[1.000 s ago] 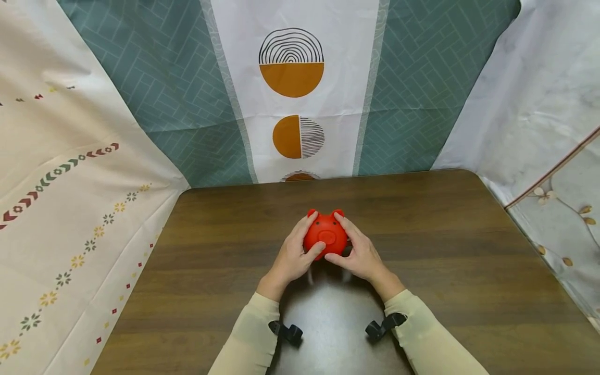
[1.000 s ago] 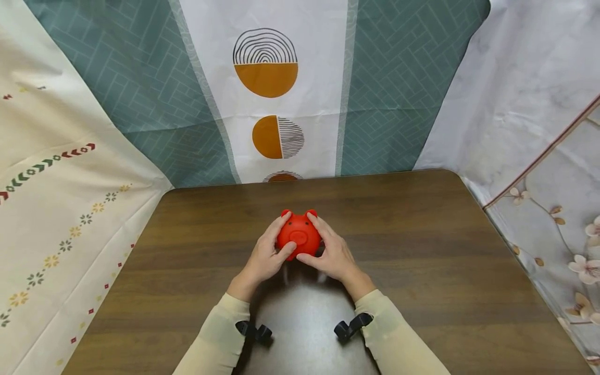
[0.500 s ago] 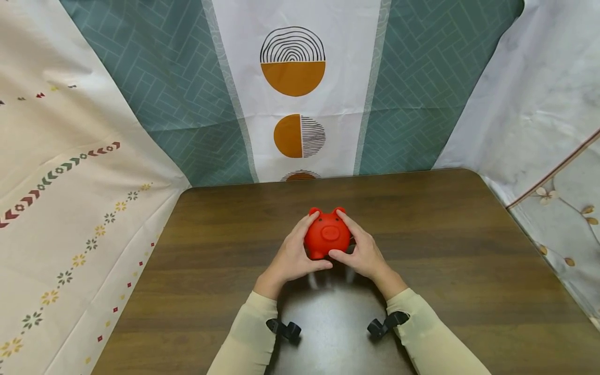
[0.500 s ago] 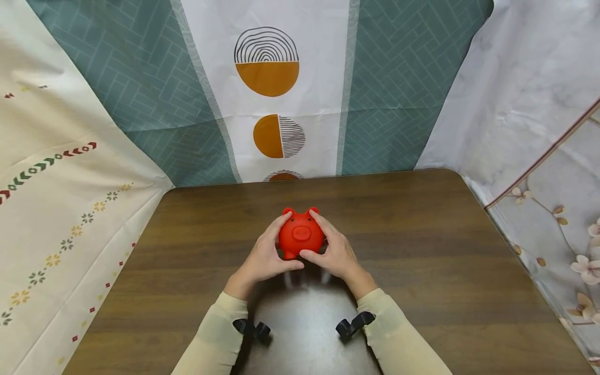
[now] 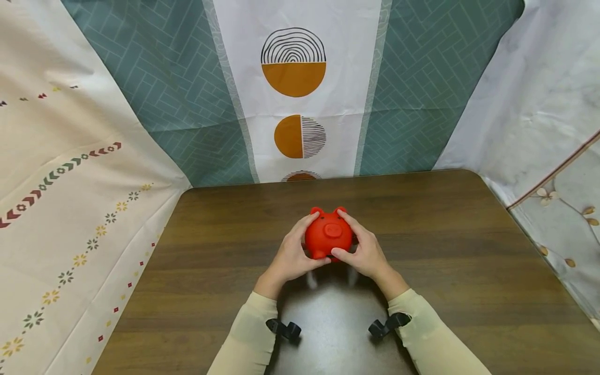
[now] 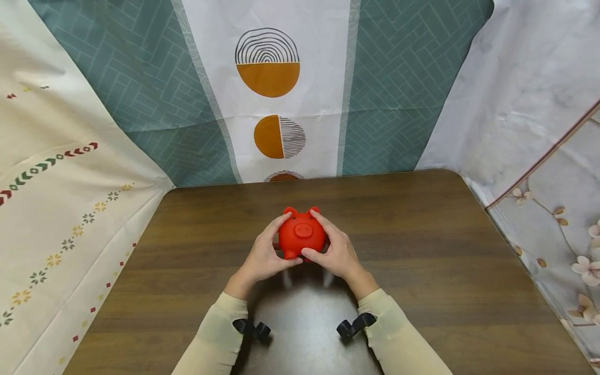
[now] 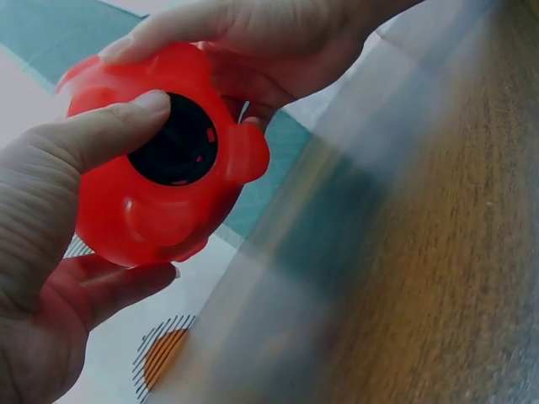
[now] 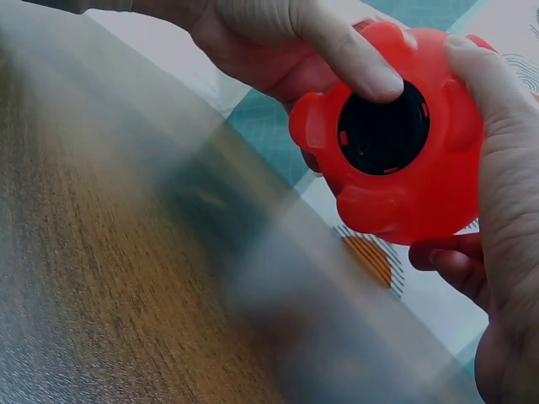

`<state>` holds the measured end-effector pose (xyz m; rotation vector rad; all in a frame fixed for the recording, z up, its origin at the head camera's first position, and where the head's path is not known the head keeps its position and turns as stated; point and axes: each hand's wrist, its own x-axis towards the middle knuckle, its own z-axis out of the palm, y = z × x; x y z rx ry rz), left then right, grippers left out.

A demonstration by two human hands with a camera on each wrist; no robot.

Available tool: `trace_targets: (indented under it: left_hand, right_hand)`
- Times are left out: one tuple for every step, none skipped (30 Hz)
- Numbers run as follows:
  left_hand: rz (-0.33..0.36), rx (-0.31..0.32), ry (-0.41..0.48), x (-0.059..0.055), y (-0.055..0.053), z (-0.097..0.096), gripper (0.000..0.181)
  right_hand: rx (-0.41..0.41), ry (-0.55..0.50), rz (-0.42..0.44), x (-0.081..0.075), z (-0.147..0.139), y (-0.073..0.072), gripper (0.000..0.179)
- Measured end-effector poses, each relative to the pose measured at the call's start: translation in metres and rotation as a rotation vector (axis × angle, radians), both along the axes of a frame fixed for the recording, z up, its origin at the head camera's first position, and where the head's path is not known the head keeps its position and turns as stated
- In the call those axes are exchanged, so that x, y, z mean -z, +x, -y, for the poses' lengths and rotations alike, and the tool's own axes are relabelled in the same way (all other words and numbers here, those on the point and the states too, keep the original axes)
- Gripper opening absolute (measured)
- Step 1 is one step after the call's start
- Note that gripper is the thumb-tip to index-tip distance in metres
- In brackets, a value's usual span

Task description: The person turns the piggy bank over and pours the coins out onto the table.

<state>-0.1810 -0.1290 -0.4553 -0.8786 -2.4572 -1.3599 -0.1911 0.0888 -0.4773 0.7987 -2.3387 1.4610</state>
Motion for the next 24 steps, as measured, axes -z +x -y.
trace_targets:
  left_hand:
    - [-0.007,-0.003,0.002,-0.0001,-0.0002,-0.0001,0.095]
    - [-0.013,-0.009,0.005,-0.0002,-0.0004,-0.0001,0.094]
    - [-0.016,-0.015,0.007,-0.0001,-0.0006,-0.0002,0.093]
    - [-0.015,-0.021,0.012,0.0000,-0.0007,-0.0002,0.093]
    - [-0.011,-0.027,0.017,0.0002,-0.0009,-0.0002,0.093]
    - [-0.007,-0.032,0.024,0.0004,-0.0009,-0.0001,0.093]
    - [0.000,-0.038,0.027,0.0007,-0.0010,0.0002,0.092]
    - [0.008,-0.044,0.033,0.0009,-0.0010,0.0004,0.092]
    - [0.015,-0.050,0.040,0.0013,-0.0011,0.0006,0.092]
    - [0.022,-0.056,0.048,0.0014,-0.0012,0.0008,0.092]
    - [0.028,-0.063,0.056,0.0015,-0.0013,0.0010,0.092]
    - [0.037,-0.067,0.069,0.0017,-0.0013,0.0012,0.093]
    - [0.051,-0.070,0.085,0.0018,-0.0015,0.0013,0.093]
    - [0.067,-0.073,0.103,0.0018,-0.0015,0.0013,0.094]
    - [0.081,-0.074,0.120,0.0020,-0.0016,0.0012,0.094]
    - [0.099,-0.074,0.135,0.0019,-0.0015,0.0012,0.094]
    - [0.117,-0.074,0.147,0.0019,-0.0013,0.0012,0.094]
    - [0.135,-0.074,0.156,0.0017,-0.0010,0.0011,0.094]
    - [0.149,-0.074,0.160,0.0012,-0.0006,0.0010,0.094]
    - [0.160,-0.075,0.158,0.0010,-0.0003,0.0010,0.093]
    - [0.168,-0.075,0.158,0.0009,-0.0001,0.0008,0.093]
    - [0.178,-0.075,0.154,0.0004,0.0002,0.0007,0.092]
    - [0.188,-0.073,0.152,0.0000,0.0005,0.0005,0.091]
    - [0.198,-0.071,0.149,-0.0005,0.0007,0.0002,0.091]
  right_hand:
    - [0.001,0.000,-0.004,-0.0004,-0.0001,-0.0001,0.080]
    - [0.001,0.001,-0.007,-0.0013,-0.0001,0.0000,0.079]
    - [0.000,0.003,-0.013,-0.0018,-0.0001,-0.0002,0.079]
    - [-0.003,0.006,-0.015,-0.0025,-0.0001,-0.0003,0.078]
    - [-0.007,0.011,-0.021,-0.0027,-0.0002,-0.0005,0.078]
    - [-0.010,0.019,-0.026,-0.0028,-0.0003,-0.0006,0.078]
    - [-0.011,0.031,-0.034,-0.0030,-0.0004,-0.0006,0.079]
    - [-0.012,0.044,-0.041,-0.0031,-0.0004,-0.0004,0.080]
    - [-0.013,0.056,-0.050,-0.0035,-0.0003,0.0000,0.082]
    - [-0.013,0.070,-0.059,-0.0039,-0.0002,0.0005,0.085]
    - [-0.008,0.087,-0.069,-0.0043,0.0001,0.0010,0.087]
    - [-0.004,0.101,-0.079,-0.0049,0.0005,0.0015,0.090]
    - [0.001,0.113,-0.090,-0.0055,0.0011,0.0020,0.093]
    - [0.006,0.121,-0.098,-0.0061,0.0016,0.0024,0.095]
    - [0.012,0.128,-0.109,-0.0067,0.0022,0.0027,0.097]
    - [0.020,0.136,-0.117,-0.0067,0.0026,0.0028,0.098]
    - [0.028,0.143,-0.126,-0.0069,0.0029,0.0029,0.099]
    - [0.035,0.144,-0.135,-0.0069,0.0031,0.0030,0.100]
    - [0.043,0.145,-0.145,-0.0069,0.0031,0.0031,0.100]
    - [0.048,0.143,-0.154,-0.0069,0.0029,0.0033,0.100]
    - [0.054,0.143,-0.166,-0.0069,0.0025,0.0032,0.100]
    - [0.057,0.140,-0.174,-0.0070,0.0020,0.0031,0.099]
    - [0.065,0.141,-0.188,-0.0069,0.0014,0.0028,0.098]
    - [0.068,0.140,-0.198,-0.0069,0.0007,0.0025,0.096]
